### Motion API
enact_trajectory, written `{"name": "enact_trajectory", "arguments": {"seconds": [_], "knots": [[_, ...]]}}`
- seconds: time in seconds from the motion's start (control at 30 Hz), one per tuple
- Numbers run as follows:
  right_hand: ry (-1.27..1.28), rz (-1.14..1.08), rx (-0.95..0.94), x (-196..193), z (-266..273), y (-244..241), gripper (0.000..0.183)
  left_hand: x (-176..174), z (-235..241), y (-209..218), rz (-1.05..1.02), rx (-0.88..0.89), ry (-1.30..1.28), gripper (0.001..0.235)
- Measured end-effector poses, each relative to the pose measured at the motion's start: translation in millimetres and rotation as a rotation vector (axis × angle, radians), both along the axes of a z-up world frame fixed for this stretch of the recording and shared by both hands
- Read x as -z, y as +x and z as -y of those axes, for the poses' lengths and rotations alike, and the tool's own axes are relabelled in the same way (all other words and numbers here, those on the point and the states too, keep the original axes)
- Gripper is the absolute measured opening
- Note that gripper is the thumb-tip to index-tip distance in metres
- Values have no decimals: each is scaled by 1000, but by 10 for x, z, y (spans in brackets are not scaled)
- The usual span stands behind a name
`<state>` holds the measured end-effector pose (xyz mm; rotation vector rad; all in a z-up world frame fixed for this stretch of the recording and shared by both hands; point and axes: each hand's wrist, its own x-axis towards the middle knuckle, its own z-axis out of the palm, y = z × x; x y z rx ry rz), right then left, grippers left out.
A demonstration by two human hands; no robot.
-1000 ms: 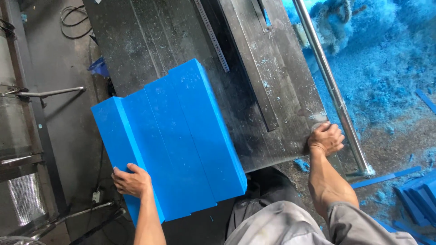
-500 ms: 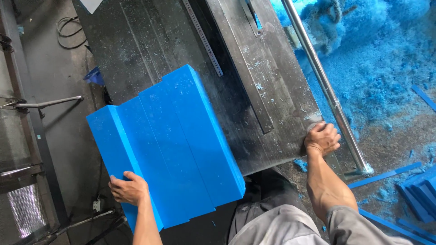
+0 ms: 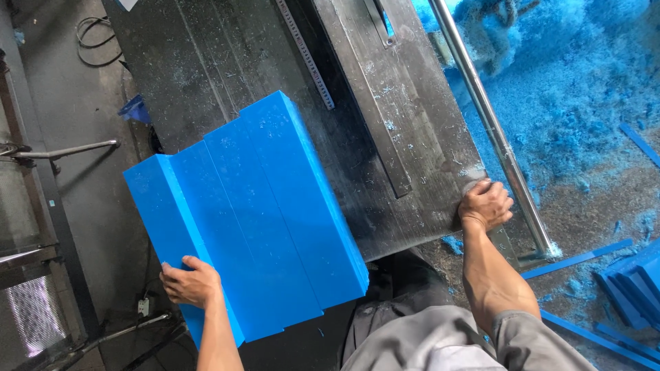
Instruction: Cutting blue foam blocks with an industrial table saw and stacking the trimmed pieces on a pallet.
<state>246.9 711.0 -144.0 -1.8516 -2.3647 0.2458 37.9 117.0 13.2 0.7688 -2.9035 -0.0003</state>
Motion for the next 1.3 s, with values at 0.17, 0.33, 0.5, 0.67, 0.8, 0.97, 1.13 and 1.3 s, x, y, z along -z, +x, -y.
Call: {"name": "enact_trajectory", "arguments": {"seconds": [0.17,0.33,0.5,0.67,0.8,0.97,1.13,1.3], "knots": [[14,-3,-3,23,-9,5,40,-42,-52,-1,-1,-14,19,62],[18,0,-1,48,-10,15,40,-38,-38,1,-5,8,16,62],[12,8,0,42,-11,18,41,-63,-49,2,19,-5,10,63],[7,-3,-5,13,-3,14,40,-56,-39,3,21,3,12,63],[3,-15,1,-32,3,-7,39,-56,-34,2,9,4,4,62],[5,-14,2,-19,-5,-9,39,-36,-30,0,-8,13,12,62],[1,-13,1,1,-2,7,40,-69,-54,9,8,2,25,62],[-3,-18,-2,-16,-3,2,40,-70,-52,3,8,10,15,62]]}}
